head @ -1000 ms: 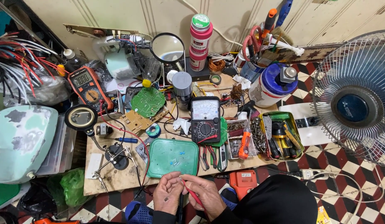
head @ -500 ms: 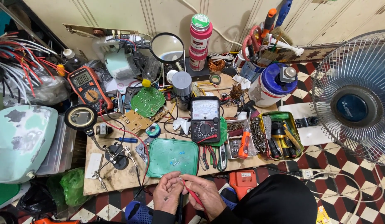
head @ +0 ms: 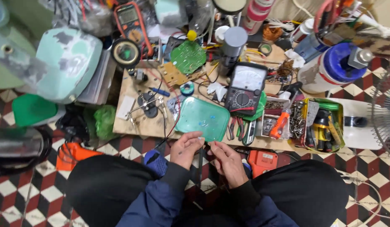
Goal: Troubleshooting a green circuit board using a digital multimeter and inspecting small components on a cluttered floor-level workspace.
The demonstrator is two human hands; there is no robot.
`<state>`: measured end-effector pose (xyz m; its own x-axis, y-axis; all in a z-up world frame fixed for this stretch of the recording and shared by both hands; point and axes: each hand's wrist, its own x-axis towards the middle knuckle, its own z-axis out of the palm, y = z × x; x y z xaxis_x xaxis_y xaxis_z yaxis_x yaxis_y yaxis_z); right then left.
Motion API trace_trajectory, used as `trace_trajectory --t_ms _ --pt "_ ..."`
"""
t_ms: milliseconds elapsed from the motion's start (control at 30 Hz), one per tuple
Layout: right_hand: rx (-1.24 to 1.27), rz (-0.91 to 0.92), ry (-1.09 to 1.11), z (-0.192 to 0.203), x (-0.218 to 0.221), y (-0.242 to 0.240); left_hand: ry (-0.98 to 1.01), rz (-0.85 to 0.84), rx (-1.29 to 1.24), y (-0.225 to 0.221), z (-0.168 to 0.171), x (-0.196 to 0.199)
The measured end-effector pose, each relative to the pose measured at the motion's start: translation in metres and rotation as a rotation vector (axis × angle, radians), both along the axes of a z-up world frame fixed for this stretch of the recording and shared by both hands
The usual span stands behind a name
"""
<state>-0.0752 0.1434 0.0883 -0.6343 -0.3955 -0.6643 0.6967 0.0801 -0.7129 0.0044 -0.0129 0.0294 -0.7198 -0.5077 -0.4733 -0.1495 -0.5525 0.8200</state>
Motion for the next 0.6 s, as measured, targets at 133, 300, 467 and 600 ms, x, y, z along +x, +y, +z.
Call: trace_trajectory --t_ms 133,300,467,600 --pt "-0.042 0.099 -0.013 -0.005 0.015 0.000 0.093 0.057 0.284 0.001 0.002 0.000" --pt "-0.077 0.141 -0.024 -0.004 0.023 0.004 0.155 0.091 0.342 0.004 -0.001 0.000" --pt "-0.114 0.152 0.037 0.003 0.025 0.005 0.147 0.105 0.355 0.005 0.001 0.002" --pt "-0.107 0.099 0.025 0.001 0.024 0.006 0.146 0.133 0.372 0.004 -0.021 -0.005"
